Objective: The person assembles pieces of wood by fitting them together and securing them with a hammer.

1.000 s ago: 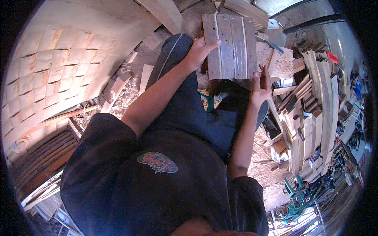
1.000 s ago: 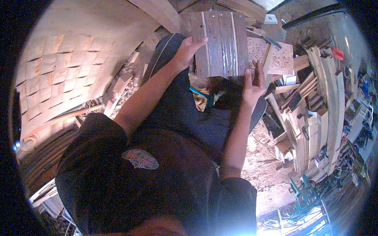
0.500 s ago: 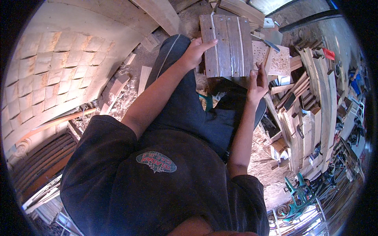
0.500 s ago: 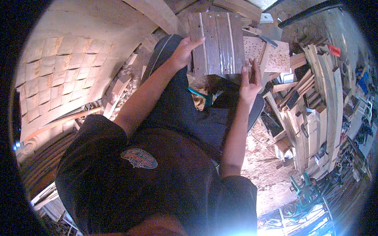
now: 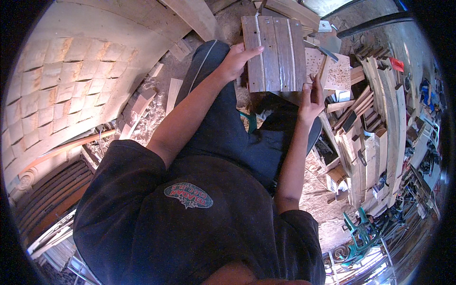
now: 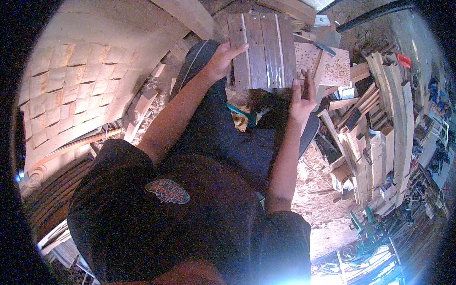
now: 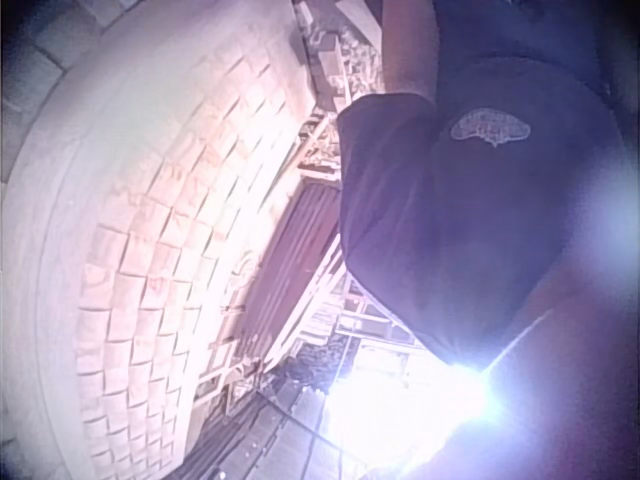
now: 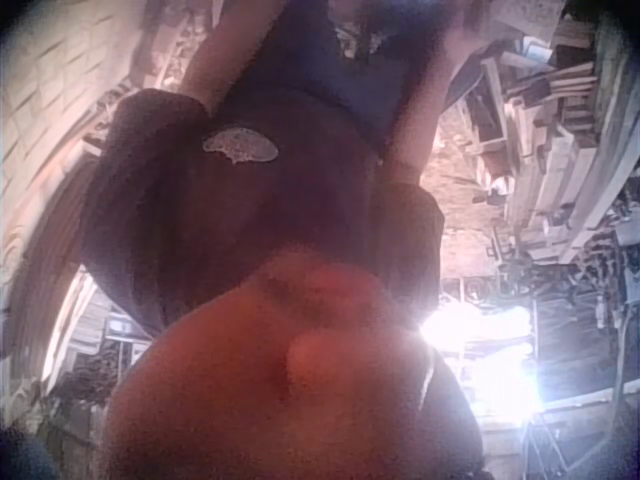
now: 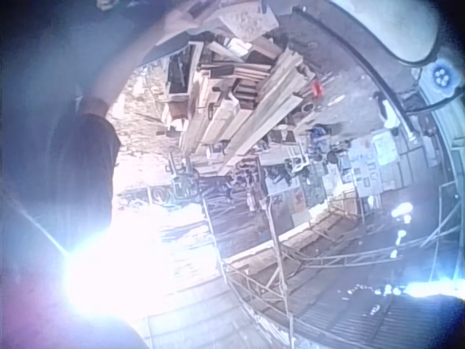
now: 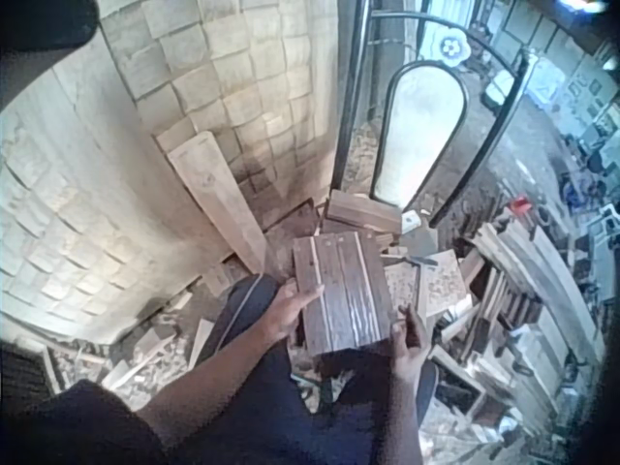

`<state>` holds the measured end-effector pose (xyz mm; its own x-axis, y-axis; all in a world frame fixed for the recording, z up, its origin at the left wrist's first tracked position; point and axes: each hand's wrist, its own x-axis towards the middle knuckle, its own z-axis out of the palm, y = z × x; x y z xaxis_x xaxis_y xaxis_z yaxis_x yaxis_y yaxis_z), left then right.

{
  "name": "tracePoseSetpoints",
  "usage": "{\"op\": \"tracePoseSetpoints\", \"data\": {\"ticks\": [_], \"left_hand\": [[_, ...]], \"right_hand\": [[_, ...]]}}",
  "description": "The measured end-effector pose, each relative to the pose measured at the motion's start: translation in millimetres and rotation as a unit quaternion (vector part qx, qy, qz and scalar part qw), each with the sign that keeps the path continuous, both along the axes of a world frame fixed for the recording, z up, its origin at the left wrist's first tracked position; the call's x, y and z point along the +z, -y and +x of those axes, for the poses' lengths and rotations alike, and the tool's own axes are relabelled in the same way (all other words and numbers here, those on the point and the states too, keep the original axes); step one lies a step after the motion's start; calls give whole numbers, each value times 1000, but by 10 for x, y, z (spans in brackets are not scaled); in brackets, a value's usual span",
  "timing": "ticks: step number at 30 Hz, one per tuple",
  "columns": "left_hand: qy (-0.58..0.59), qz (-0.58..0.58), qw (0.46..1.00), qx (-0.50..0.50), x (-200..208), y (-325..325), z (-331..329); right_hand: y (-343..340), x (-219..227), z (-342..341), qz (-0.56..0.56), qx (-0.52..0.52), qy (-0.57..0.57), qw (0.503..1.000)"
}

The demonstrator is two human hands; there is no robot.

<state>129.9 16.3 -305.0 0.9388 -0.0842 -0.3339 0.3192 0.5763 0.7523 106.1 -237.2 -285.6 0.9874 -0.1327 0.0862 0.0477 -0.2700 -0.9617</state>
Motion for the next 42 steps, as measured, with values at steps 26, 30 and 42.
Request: {"op": "tracePoseSetpoints", "data": {"ticks": [26, 30, 42], "left_hand": [[11, 26, 1000, -5, -63, 3, 28], [21, 24, 999, -4, -95, -1, 36], [16, 33, 999, -16, -77, -27, 28]], "right_hand": [[18, -59, -1, 13, 0, 15, 1000], [20, -51, -3, 3, -1, 10, 1000], [11, -73, 13, -34, -6, 55, 998]]}}
